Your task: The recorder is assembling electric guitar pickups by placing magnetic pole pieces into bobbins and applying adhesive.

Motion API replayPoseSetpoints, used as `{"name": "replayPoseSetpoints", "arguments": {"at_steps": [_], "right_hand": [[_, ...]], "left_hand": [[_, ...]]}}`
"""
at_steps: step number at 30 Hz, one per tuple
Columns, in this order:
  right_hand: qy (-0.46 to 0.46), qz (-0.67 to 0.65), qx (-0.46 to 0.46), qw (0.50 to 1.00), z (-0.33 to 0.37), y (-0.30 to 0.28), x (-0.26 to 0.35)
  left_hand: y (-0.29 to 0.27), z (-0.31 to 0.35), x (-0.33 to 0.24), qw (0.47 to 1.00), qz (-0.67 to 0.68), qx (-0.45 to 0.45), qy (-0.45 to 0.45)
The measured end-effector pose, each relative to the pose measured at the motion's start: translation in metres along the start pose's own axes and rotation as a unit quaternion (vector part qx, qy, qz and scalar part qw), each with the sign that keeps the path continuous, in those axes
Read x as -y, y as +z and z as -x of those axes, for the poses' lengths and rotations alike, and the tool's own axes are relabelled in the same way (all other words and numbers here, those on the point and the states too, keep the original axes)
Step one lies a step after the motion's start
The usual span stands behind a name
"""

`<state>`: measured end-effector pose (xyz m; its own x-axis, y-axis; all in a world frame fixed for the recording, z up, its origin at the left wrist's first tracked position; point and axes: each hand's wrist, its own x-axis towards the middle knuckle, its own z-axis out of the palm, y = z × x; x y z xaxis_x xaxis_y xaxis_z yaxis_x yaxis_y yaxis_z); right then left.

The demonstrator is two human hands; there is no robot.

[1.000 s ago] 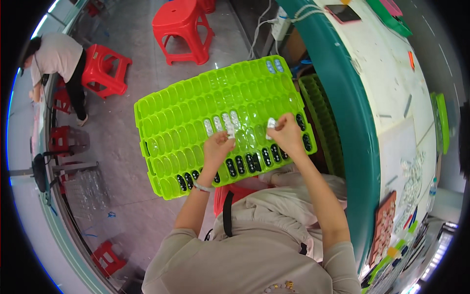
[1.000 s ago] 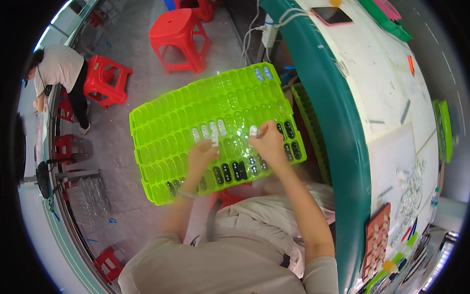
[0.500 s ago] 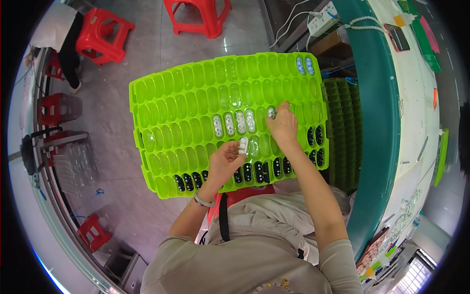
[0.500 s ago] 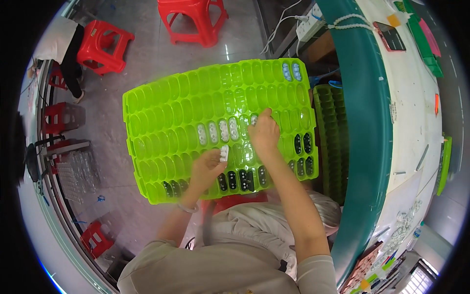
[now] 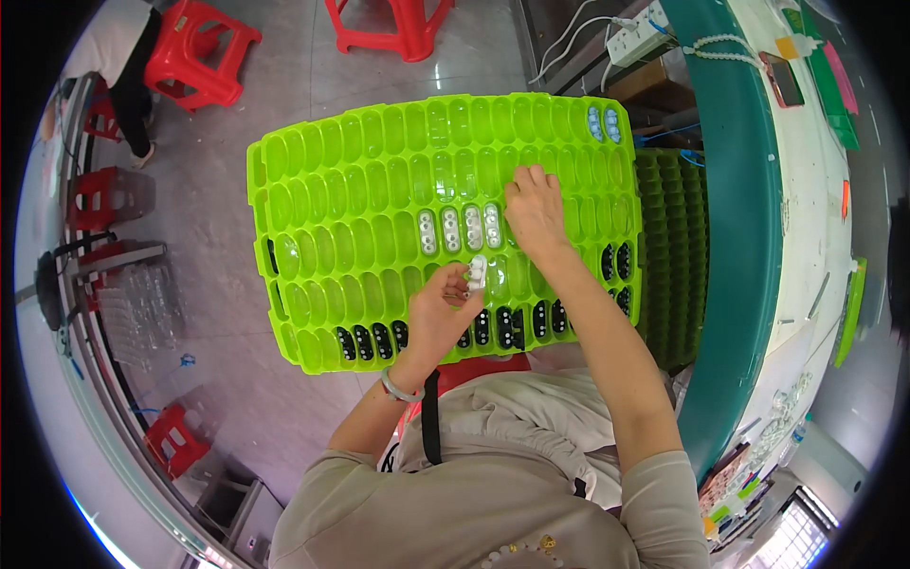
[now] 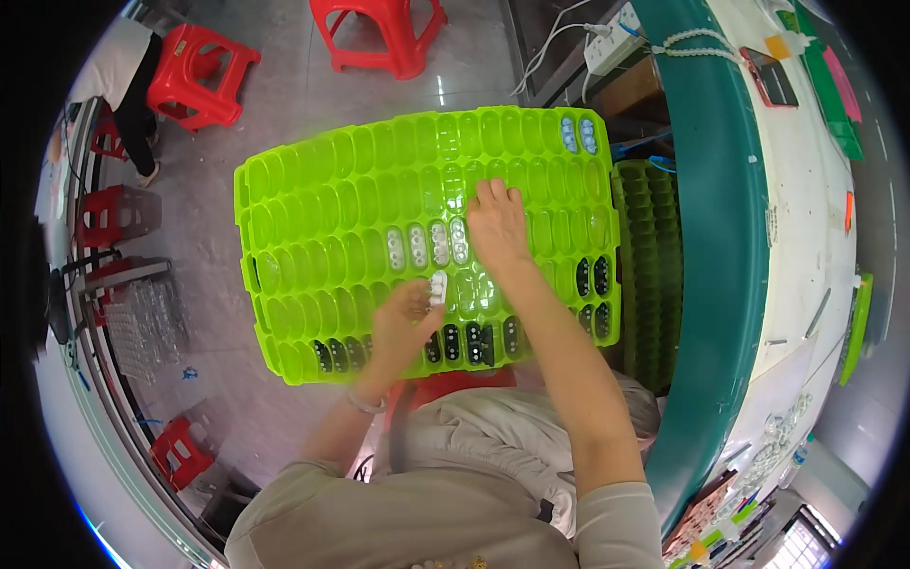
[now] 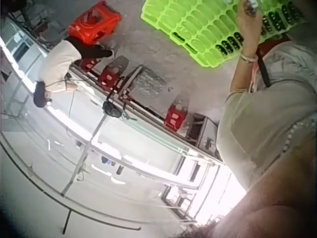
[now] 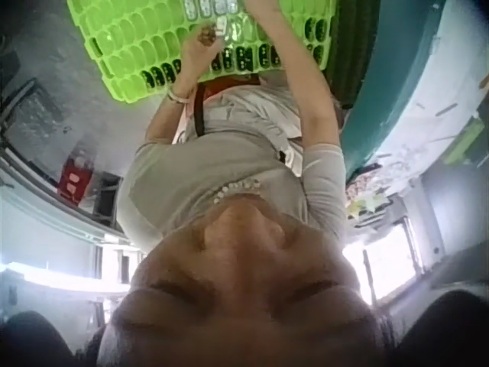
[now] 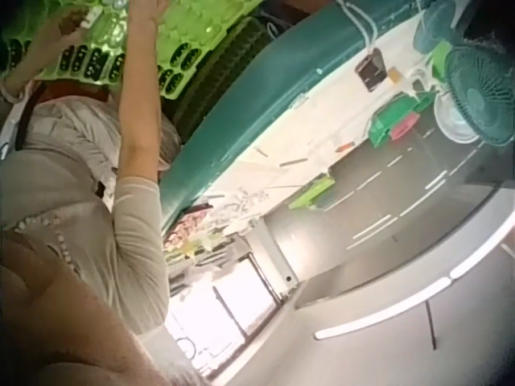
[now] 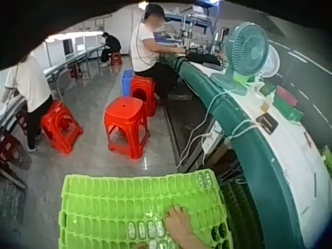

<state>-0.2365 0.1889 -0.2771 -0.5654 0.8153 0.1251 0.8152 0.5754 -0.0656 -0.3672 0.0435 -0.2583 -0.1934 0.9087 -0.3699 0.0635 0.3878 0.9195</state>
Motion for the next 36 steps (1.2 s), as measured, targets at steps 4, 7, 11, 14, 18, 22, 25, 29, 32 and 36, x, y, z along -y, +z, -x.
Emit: {"name": "replayPoseSetpoints", "arguments": {"at_steps": [4, 7, 11, 14, 18, 22, 25, 29, 32, 36], "right_hand": [[-0.011, 0.016, 0.003, 1.0, 0.001, -0.002, -0.002], [-0.05, 0.009, 0.005, 0.999, -0.003, 0.0, -0.004], [-0.003, -0.12, 0.003, 0.993, 0.002, -0.015, -0.026], [0.171, -0.195, -0.15, 0.954, 0.036, -0.04, -0.069], [0.413, -0.142, -0.123, 0.891, 0.113, -0.027, -0.128], [0.479, -0.267, -0.086, 0.832, 0.16, -0.011, -0.133], [0.484, -0.286, -0.098, 0.821, 0.175, -0.002, -0.13], [0.503, -0.369, -0.111, 0.773, 0.177, -0.006, -0.127], [0.506, -0.364, -0.112, 0.774, 0.167, -0.023, -0.111], [0.472, -0.242, -0.131, 0.838, 0.141, -0.007, -0.11]], "left_hand": [[0.011, -0.01, -0.019, 0.996, -0.076, -0.021, 0.038], [0.024, -0.018, -0.017, 0.992, -0.107, -0.025, 0.06], [0.038, -0.027, -0.022, 0.983, -0.165, -0.042, 0.071], [0.051, -0.042, -0.033, 0.974, -0.204, -0.026, 0.1], [0.068, -0.061, -0.026, 0.954, -0.253, -0.028, 0.158], [0.074, -0.065, -0.026, 0.928, -0.327, -0.054, 0.172], [0.076, -0.066, -0.029, 0.92, -0.37, -0.035, 0.124], [0.083, -0.074, -0.028, 0.913, -0.382, -0.058, 0.131], [0.084, -0.074, -0.027, 0.903, -0.403, -0.057, 0.137], [0.078, -0.067, -0.031, 0.894, -0.41, -0.049, 0.172]]}}
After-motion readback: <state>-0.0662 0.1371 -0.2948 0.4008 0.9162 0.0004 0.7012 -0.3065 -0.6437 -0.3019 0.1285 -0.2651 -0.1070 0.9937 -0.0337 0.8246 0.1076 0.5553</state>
